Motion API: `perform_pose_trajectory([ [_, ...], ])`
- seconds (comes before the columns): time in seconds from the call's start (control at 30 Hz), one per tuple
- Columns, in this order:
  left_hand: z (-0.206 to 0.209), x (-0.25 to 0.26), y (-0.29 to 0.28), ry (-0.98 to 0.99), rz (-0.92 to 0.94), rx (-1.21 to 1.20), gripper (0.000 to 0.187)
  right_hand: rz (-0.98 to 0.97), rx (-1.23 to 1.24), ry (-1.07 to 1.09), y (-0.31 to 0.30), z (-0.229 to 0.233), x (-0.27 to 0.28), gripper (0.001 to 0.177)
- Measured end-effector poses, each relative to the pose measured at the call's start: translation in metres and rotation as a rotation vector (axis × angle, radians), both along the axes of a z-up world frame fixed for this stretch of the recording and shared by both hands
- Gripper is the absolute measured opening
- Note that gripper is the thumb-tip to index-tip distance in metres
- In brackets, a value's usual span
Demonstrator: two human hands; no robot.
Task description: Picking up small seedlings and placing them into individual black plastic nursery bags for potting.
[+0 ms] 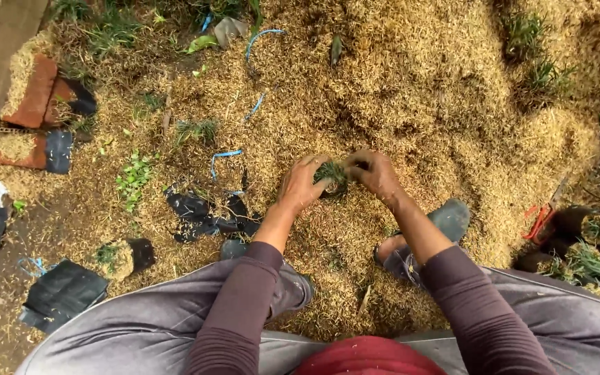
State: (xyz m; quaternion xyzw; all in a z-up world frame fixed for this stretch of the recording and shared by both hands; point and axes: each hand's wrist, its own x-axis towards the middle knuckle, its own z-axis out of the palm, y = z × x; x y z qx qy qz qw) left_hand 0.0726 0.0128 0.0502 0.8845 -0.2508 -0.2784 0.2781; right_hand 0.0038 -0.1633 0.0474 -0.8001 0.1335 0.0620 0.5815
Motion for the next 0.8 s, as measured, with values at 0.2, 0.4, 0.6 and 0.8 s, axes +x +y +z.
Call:
perform_pose_trajectory([
  [0.2,0.023,-0.005,0.001,0.131,0.109,-0.087,0.06,-0.285,-0.005,0.054,0.006,0.027,-0.018,0.047],
  [0.4,0.023,-0.002,-0.011,0.129,-0.05,0.04,0.079,-0.053,-0.089,0.112,0.013,-0.018,-0.026,0.041],
  [0.6,-0.022,-0.004,-0.019,0.105,0.109,-0.022,0.053,-0.136,-0.363,0.118,0.0,-0.009,-0.024,0.031],
  [0.8,-0.047,-0.006,-0.018,0.259,0.273,-0.197,0.054,0.16,-0.741,0.275,-0.009,-0.068,-0.052,0.035],
])
